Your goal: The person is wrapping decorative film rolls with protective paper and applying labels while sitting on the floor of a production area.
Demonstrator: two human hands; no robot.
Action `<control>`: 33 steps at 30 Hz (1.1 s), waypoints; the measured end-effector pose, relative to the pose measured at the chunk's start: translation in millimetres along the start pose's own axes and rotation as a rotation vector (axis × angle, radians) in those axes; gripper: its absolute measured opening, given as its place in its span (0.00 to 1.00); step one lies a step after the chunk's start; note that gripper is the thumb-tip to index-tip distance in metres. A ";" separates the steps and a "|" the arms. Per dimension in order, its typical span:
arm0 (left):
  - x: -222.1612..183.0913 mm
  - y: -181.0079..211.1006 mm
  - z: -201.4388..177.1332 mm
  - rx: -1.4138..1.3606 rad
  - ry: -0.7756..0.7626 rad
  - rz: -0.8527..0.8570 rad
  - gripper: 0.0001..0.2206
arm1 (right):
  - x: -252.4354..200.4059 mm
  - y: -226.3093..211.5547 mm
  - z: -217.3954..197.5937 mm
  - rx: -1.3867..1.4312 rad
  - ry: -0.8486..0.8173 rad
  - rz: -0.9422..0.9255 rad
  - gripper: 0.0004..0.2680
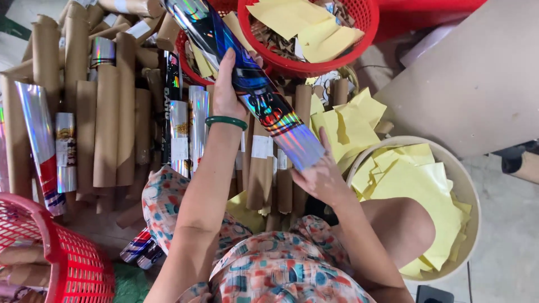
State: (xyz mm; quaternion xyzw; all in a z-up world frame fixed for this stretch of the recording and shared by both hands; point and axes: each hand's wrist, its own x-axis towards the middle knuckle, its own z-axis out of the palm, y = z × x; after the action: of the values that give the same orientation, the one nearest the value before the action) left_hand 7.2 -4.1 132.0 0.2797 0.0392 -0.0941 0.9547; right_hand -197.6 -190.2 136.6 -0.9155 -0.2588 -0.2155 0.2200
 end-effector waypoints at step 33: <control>11.2 -3.4 2.5 0.055 -0.097 0.007 0.18 | -33.8 -1.5 38.1 0.133 0.125 0.140 0.21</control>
State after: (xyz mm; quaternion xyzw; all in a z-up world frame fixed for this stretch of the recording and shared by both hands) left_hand 17.5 -10.1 130.9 0.3013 -0.0107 -0.1053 0.9477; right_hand -213.9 -182.2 88.9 -0.8994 -0.1937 -0.2387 0.3107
